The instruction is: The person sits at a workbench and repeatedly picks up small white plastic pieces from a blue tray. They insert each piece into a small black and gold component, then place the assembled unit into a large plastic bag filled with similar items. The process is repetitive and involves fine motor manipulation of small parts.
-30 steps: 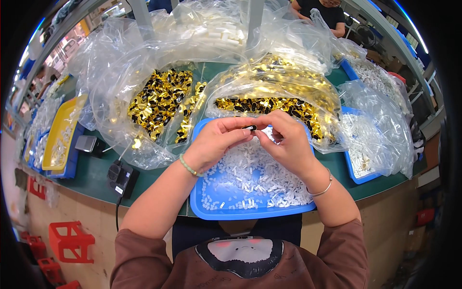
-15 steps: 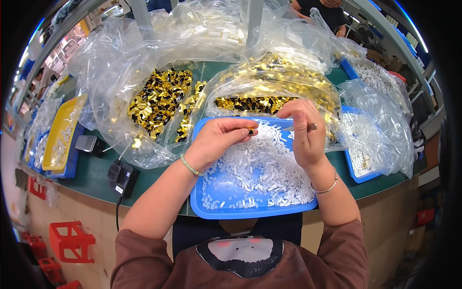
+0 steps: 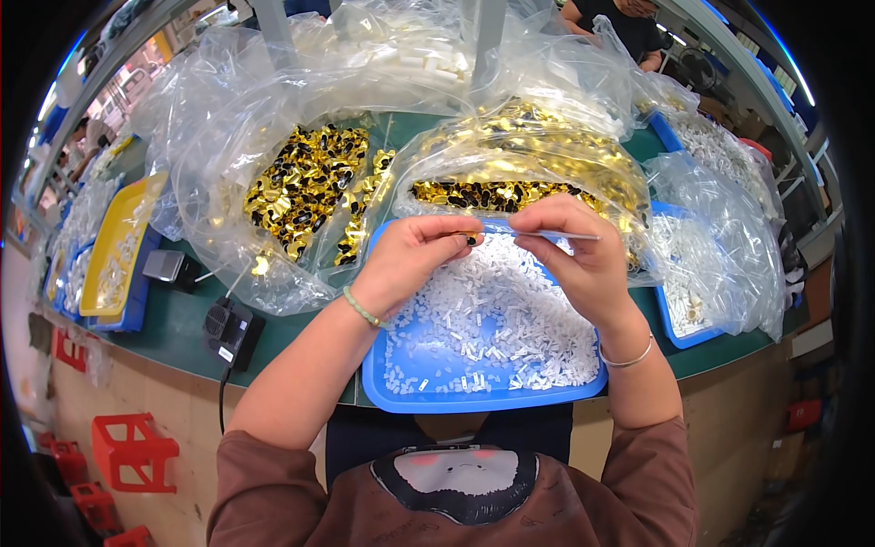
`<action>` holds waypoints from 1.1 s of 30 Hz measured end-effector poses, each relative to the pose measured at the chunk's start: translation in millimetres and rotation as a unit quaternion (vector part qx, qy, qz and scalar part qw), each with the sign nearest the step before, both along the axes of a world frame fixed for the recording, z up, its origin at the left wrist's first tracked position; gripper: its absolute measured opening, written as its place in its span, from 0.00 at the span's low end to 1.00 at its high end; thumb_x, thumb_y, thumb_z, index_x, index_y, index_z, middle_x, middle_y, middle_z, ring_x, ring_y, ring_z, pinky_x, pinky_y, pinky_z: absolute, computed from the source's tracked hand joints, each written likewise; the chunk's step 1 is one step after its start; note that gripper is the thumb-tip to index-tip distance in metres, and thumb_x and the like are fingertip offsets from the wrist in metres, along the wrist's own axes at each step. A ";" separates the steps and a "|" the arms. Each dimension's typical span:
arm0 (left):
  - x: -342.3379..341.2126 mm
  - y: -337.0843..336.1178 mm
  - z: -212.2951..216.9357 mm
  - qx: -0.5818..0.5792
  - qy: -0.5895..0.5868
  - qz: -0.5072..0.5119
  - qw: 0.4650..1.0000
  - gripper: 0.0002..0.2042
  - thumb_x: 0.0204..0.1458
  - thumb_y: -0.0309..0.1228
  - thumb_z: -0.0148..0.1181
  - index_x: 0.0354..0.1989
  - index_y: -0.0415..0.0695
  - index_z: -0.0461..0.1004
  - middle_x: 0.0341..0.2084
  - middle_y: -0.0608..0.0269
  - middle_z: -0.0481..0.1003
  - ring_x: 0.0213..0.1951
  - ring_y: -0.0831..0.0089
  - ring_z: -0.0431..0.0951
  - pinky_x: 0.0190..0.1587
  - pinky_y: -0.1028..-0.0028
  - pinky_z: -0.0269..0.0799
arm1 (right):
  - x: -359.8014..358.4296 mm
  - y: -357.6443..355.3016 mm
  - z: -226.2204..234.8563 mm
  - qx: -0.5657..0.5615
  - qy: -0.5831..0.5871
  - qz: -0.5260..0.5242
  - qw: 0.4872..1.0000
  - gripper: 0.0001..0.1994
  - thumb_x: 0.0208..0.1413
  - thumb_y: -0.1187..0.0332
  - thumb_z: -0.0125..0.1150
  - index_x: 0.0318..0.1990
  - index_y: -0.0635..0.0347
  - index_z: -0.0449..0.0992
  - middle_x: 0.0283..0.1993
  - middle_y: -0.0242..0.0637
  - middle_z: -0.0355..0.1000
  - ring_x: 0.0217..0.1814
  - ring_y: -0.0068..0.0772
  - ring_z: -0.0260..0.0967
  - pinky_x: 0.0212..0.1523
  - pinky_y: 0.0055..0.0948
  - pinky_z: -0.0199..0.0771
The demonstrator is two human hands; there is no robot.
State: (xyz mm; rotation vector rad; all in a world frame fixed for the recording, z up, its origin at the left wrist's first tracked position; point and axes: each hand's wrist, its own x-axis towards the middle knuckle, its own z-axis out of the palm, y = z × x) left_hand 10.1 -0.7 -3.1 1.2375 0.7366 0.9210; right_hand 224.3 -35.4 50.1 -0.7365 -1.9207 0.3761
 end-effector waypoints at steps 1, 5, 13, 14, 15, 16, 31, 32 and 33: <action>-0.4 0.6 -0.6 -0.007 -0.007 0.003 1.000 0.14 0.58 0.23 0.54 0.52 0.34 0.74 0.45 0.56 0.77 0.46 0.76 0.77 0.51 0.79 0.73 | 1.4 -0.9 1.0 -0.002 -0.017 0.013 1.000 0.08 0.47 0.82 0.66 0.36 0.63 0.79 0.34 0.36 0.75 0.35 0.31 0.74 0.36 0.24 0.72; -1.1 2.1 -3.3 -0.025 -0.040 0.023 0.999 0.14 0.58 0.23 0.54 0.52 0.34 0.73 0.46 0.55 0.77 0.46 0.75 0.78 0.52 0.79 0.73 | -0.1 -5.4 1.2 0.026 -0.082 0.023 0.996 0.09 0.46 0.82 0.66 0.36 0.61 0.79 0.35 0.37 0.77 0.36 0.35 0.76 0.34 0.28 0.75; -0.1 3.7 -4.2 -0.034 -0.041 0.031 0.998 0.14 0.58 0.23 0.55 0.52 0.34 0.74 0.45 0.55 0.77 0.45 0.76 0.78 0.51 0.80 0.74 | -7.2 -3.1 -8.3 0.059 -0.096 -0.018 0.994 0.08 0.46 0.80 0.66 0.35 0.60 0.78 0.33 0.38 0.75 0.34 0.37 0.75 0.32 0.29 0.74; -0.1 3.6 -4.0 -0.035 -0.039 0.032 0.998 0.14 0.58 0.23 0.55 0.51 0.34 0.74 0.45 0.56 0.77 0.45 0.76 0.78 0.51 0.80 0.74 | -8.2 -3.4 -8.2 0.062 -0.098 -0.019 0.993 0.08 0.46 0.80 0.66 0.35 0.60 0.78 0.33 0.38 0.75 0.34 0.38 0.75 0.32 0.29 0.74; -0.1 3.3 -3.8 -0.036 -0.038 0.034 0.998 0.14 0.57 0.23 0.55 0.51 0.34 0.74 0.45 0.56 0.77 0.45 0.76 0.78 0.51 0.80 0.74 | -9.2 -4.1 -8.4 0.065 -0.101 -0.021 0.993 0.08 0.46 0.80 0.66 0.35 0.60 0.78 0.33 0.39 0.75 0.34 0.38 0.75 0.32 0.29 0.74; -0.3 3.2 -3.7 -0.037 -0.036 0.036 0.998 0.14 0.57 0.23 0.55 0.51 0.33 0.74 0.45 0.56 0.77 0.45 0.76 0.78 0.51 0.80 0.74 | -10.0 -4.8 -8.7 0.068 -0.103 -0.022 0.992 0.08 0.47 0.80 0.66 0.35 0.61 0.77 0.33 0.39 0.75 0.34 0.38 0.75 0.32 0.29 0.74; 0.9 4.6 -7.2 -0.001 -0.039 0.041 0.998 0.12 0.57 0.24 0.55 0.48 0.34 0.76 0.44 0.57 0.78 0.44 0.76 0.78 0.50 0.79 0.75 | -13.6 -12.1 -9.9 0.119 -0.155 -0.034 0.980 0.13 0.42 0.83 0.63 0.38 0.59 0.77 0.36 0.37 0.74 0.37 0.38 0.75 0.34 0.32 0.77; 0.7 4.8 -7.0 -0.003 -0.036 0.044 0.998 0.12 0.58 0.24 0.55 0.48 0.33 0.76 0.44 0.56 0.77 0.45 0.76 0.78 0.50 0.79 0.75 | -13.5 -12.3 -9.3 0.118 -0.147 -0.035 0.981 0.13 0.43 0.82 0.63 0.37 0.59 0.77 0.36 0.37 0.74 0.36 0.38 0.75 0.34 0.32 0.77; 0.4 5.0 -6.5 -0.006 -0.033 0.046 0.998 0.12 0.58 0.24 0.56 0.48 0.33 0.76 0.45 0.56 0.77 0.45 0.76 0.78 0.50 0.79 0.75 | -13.3 -12.7 -8.5 0.117 -0.139 -0.036 0.983 0.12 0.43 0.82 0.64 0.37 0.59 0.77 0.36 0.37 0.74 0.36 0.39 0.75 0.34 0.32 0.77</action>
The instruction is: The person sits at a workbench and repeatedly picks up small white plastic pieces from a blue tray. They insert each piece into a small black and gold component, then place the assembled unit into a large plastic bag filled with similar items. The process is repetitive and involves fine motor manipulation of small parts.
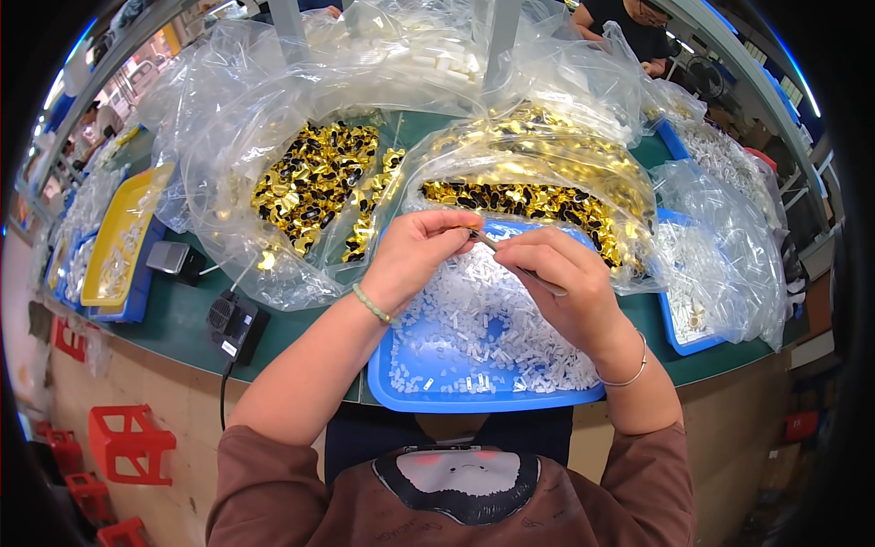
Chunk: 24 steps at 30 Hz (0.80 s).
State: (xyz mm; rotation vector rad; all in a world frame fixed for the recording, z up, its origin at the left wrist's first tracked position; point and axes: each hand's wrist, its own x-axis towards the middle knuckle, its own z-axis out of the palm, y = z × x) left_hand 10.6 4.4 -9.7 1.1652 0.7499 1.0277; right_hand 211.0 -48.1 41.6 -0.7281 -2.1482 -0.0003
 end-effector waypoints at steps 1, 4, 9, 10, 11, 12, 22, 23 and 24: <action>-0.4 0.1 -0.1 -0.003 0.002 0.003 1.000 0.12 0.58 0.24 0.56 0.48 0.33 0.76 0.45 0.56 0.77 0.45 0.76 0.78 0.50 0.79 0.75 | -0.1 -0.2 0.5 -0.001 0.008 0.000 1.000 0.12 0.43 0.82 0.64 0.37 0.59 0.77 0.35 0.37 0.75 0.36 0.39 0.75 0.34 0.32 0.76; -0.9 0.2 -0.7 -0.007 -0.004 -0.001 1.000 0.12 0.58 0.24 0.56 0.49 0.33 0.75 0.45 0.56 0.77 0.45 0.76 0.78 0.50 0.79 0.75 | -0.5 -1.3 2.4 -0.020 0.031 -0.007 0.999 0.10 0.45 0.82 0.64 0.36 0.59 0.77 0.34 0.38 0.75 0.35 0.39 0.75 0.34 0.31 0.76; -1.5 -0.5 0.2 -0.006 0.001 0.000 1.000 0.12 0.57 0.24 0.56 0.49 0.33 0.75 0.45 0.56 0.77 0.45 0.76 0.78 0.51 0.79 0.75 | 0.9 3.1 0.7 -0.031 0.016 0.001 0.999 0.10 0.45 0.81 0.64 0.36 0.60 0.77 0.33 0.39 0.74 0.35 0.39 0.75 0.33 0.31 0.75; -1.5 -0.4 0.1 -0.006 0.001 0.001 1.000 0.13 0.57 0.24 0.56 0.49 0.33 0.75 0.45 0.56 0.77 0.45 0.75 0.78 0.51 0.79 0.75 | 1.0 3.6 0.2 -0.031 0.014 0.002 0.999 0.10 0.45 0.81 0.64 0.36 0.60 0.77 0.33 0.39 0.74 0.35 0.40 0.75 0.33 0.31 0.75; -1.6 -0.3 0.0 -0.005 0.002 0.001 1.000 0.13 0.57 0.24 0.56 0.49 0.33 0.75 0.45 0.56 0.77 0.45 0.76 0.78 0.50 0.79 0.74 | 0.8 3.7 -0.3 -0.029 0.014 0.001 0.999 0.10 0.45 0.81 0.64 0.36 0.60 0.77 0.33 0.39 0.74 0.35 0.39 0.75 0.33 0.31 0.75; -1.9 -0.2 0.0 -0.005 0.004 0.001 1.000 0.13 0.57 0.24 0.56 0.49 0.33 0.75 0.44 0.56 0.77 0.45 0.76 0.78 0.50 0.79 0.74 | 0.2 3.8 -0.8 -0.028 0.014 0.000 1.000 0.10 0.45 0.81 0.64 0.36 0.59 0.77 0.33 0.39 0.74 0.35 0.39 0.75 0.33 0.31 0.75; -0.3 -1.2 0.3 0.004 0.001 0.003 1.000 0.12 0.56 0.23 0.55 0.47 0.34 0.77 0.43 0.58 0.78 0.43 0.76 0.78 0.50 0.78 0.74 | -0.7 2.2 -2.4 -0.006 -0.010 -0.005 1.000 0.12 0.43 0.83 0.63 0.36 0.59 0.76 0.35 0.36 0.74 0.37 0.38 0.75 0.34 0.31 0.77; -0.7 -0.7 -0.8 0.012 0.006 0.002 1.000 0.12 0.56 0.23 0.55 0.47 0.34 0.77 0.43 0.58 0.78 0.43 0.76 0.78 0.50 0.78 0.74 | -1.2 1.3 -1.8 -0.006 -0.009 0.000 1.000 0.12 0.43 0.83 0.63 0.36 0.59 0.76 0.35 0.36 0.74 0.37 0.38 0.75 0.34 0.31 0.77; -1.5 0.2 -2.3 0.019 0.011 0.001 1.000 0.11 0.56 0.23 0.54 0.46 0.34 0.77 0.43 0.58 0.78 0.43 0.76 0.78 0.50 0.78 0.74 | -2.3 0.3 -1.4 -0.006 -0.008 0.004 1.000 0.12 0.43 0.83 0.63 0.36 0.59 0.76 0.35 0.36 0.74 0.37 0.38 0.75 0.35 0.31 0.77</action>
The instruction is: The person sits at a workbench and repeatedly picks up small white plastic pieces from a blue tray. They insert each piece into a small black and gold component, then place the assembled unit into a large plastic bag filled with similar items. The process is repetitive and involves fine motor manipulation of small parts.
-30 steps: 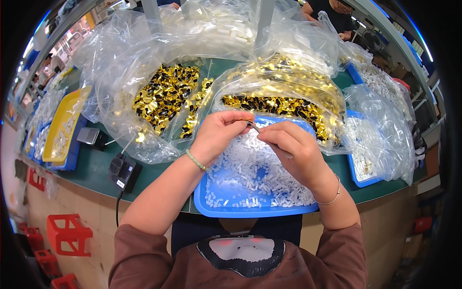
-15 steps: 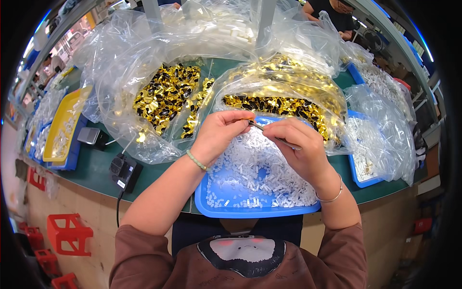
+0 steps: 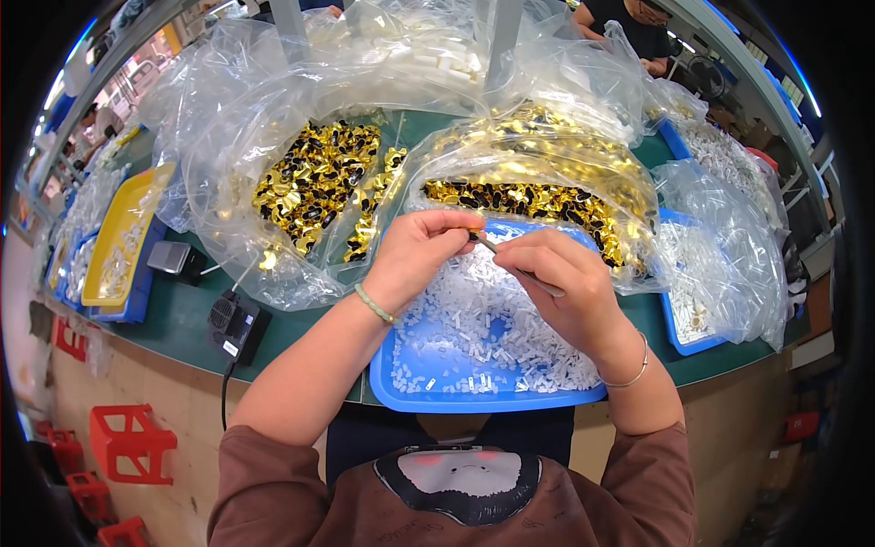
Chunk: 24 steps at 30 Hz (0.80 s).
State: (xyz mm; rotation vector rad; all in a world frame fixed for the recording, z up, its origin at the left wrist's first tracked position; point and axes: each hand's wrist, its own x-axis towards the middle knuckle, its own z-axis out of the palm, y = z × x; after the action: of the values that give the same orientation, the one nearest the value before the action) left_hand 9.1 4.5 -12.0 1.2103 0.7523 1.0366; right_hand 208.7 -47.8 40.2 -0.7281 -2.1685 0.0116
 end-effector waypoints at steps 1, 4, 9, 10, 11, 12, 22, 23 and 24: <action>-0.8 0.5 -0.7 0.008 0.005 -0.001 1.000 0.11 0.56 0.23 0.54 0.46 0.34 0.77 0.43 0.58 0.78 0.43 0.76 0.78 0.50 0.77 0.74 | -1.1 -0.8 -0.1 0.000 0.002 0.005 1.000 0.12 0.43 0.83 0.63 0.36 0.59 0.76 0.35 0.36 0.74 0.37 0.38 0.76 0.35 0.31 0.78; -2.3 0.9 -0.7 0.032 0.065 -0.004 0.997 0.11 0.57 0.23 0.52 0.45 0.34 0.78 0.43 0.57 0.78 0.43 0.75 0.78 0.50 0.77 0.74 | -3.6 -3.5 -1.1 -0.012 -0.002 0.013 1.000 0.12 0.43 0.83 0.63 0.37 0.59 0.76 0.35 0.36 0.74 0.38 0.38 0.76 0.36 0.31 0.78; 4.6 -5.0 7.3 -0.027 -0.011 0.001 1.000 0.13 0.57 0.22 0.50 0.47 0.33 0.76 0.45 0.55 0.77 0.44 0.75 0.78 0.51 0.76 0.75 | -0.5 1.2 -2.9 0.002 0.000 -0.009 1.000 0.13 0.43 0.83 0.63 0.37 0.59 0.76 0.36 0.37 0.74 0.36 0.38 0.75 0.33 0.31 0.77; 5.4 -6.5 9.3 -0.051 -0.041 0.005 0.998 0.13 0.57 0.22 0.49 0.48 0.33 0.76 0.45 0.54 0.77 0.45 0.74 0.78 0.52 0.76 0.75 | 0.6 2.1 -2.4 0.001 -0.001 -0.016 1.000 0.12 0.43 0.83 0.64 0.37 0.59 0.76 0.36 0.38 0.74 0.36 0.38 0.75 0.33 0.31 0.76; 4.0 -5.5 8.8 -0.059 -0.053 -0.001 0.997 0.14 0.57 0.22 0.49 0.49 0.32 0.75 0.46 0.54 0.77 0.45 0.74 0.78 0.52 0.76 0.74 | 1.0 2.1 -1.5 -0.006 0.008 -0.013 1.000 0.12 0.44 0.83 0.64 0.37 0.59 0.76 0.35 0.38 0.74 0.35 0.38 0.75 0.33 0.31 0.76; 1.5 -3.5 7.7 -0.067 -0.064 -0.008 0.996 0.14 0.57 0.22 0.48 0.50 0.32 0.74 0.46 0.54 0.76 0.45 0.74 0.78 0.53 0.76 0.74 | 1.3 1.9 -0.2 -0.013 0.016 -0.009 1.000 0.11 0.45 0.82 0.64 0.37 0.59 0.76 0.35 0.38 0.74 0.35 0.39 0.75 0.32 0.31 0.75; 1.2 -3.3 7.5 -0.072 -0.054 -0.021 0.996 0.15 0.58 0.23 0.49 0.52 0.31 0.72 0.48 0.54 0.76 0.46 0.74 0.78 0.54 0.77 0.74 | 3.6 9.9 -4.3 -0.078 0.078 0.015 0.994 0.10 0.47 0.82 0.66 0.37 0.62 0.77 0.35 0.40 0.75 0.35 0.38 0.75 0.33 0.29 0.74; 1.0 -3.2 7.6 -0.072 -0.054 -0.023 0.996 0.15 0.58 0.23 0.49 0.52 0.31 0.73 0.48 0.54 0.76 0.46 0.74 0.78 0.54 0.77 0.74 | 3.8 9.9 -4.0 -0.081 0.077 0.014 0.994 0.10 0.47 0.82 0.66 0.37 0.63 0.77 0.35 0.40 0.75 0.35 0.38 0.75 0.33 0.29 0.74; 0.7 -3.2 7.8 -0.072 -0.053 -0.025 0.996 0.15 0.58 0.23 0.49 0.52 0.31 0.73 0.48 0.54 0.76 0.46 0.74 0.78 0.54 0.77 0.74 | 4.0 9.9 -3.8 -0.083 0.076 0.013 0.994 0.09 0.47 0.81 0.66 0.37 0.63 0.77 0.35 0.40 0.75 0.36 0.38 0.75 0.34 0.29 0.75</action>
State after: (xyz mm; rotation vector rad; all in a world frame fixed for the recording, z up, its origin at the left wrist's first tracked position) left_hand 9.8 1.3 -4.2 1.0371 0.6997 0.9808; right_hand 212.6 -37.9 36.4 -0.7666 -2.0486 0.2567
